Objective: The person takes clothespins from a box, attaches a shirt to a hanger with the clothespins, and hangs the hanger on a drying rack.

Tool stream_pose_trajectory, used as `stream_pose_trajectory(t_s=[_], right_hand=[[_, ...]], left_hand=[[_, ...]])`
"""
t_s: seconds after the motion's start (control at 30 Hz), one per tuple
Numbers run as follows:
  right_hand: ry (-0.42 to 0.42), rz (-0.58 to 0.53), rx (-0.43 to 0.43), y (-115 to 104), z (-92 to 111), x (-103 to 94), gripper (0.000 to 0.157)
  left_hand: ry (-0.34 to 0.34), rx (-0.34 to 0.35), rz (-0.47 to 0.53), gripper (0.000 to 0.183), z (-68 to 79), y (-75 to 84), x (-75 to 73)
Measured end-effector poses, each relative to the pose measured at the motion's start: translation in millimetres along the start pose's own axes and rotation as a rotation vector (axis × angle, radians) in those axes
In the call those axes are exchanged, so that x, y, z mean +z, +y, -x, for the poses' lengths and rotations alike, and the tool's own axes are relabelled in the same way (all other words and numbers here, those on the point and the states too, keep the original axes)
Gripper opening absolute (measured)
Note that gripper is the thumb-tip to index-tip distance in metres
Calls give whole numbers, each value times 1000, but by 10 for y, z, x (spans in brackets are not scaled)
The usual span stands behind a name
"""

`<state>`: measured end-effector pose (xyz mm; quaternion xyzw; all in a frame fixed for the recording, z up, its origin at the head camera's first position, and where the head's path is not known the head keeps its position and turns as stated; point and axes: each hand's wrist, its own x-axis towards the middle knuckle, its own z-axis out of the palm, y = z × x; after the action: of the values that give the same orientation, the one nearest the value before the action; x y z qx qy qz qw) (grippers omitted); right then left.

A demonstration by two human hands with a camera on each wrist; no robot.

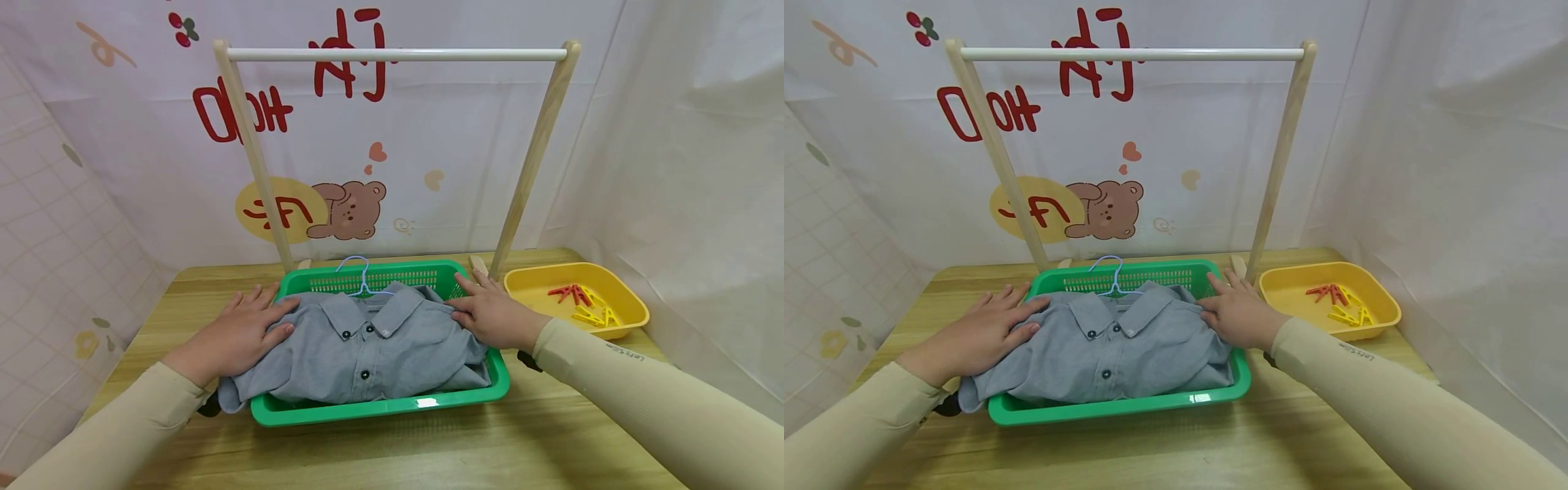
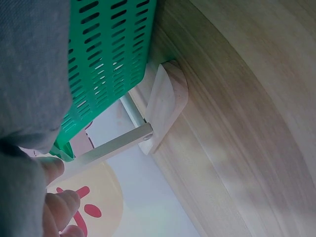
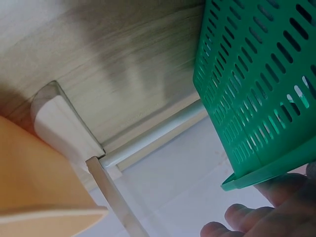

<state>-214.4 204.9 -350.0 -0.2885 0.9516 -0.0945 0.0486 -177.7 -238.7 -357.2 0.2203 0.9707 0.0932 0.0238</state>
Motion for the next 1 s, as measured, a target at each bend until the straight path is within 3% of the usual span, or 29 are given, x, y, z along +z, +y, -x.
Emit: stream_pose_trajectory(t_s=[0.37,1.0], right_hand=[[58,-17,1,13,-25,37,24],[97,-22,-6,31,-15,93,22]], left_hand=[[8,5,-9,60,0,-4,-1],[10,5,-23,60,1,-3,-7]])
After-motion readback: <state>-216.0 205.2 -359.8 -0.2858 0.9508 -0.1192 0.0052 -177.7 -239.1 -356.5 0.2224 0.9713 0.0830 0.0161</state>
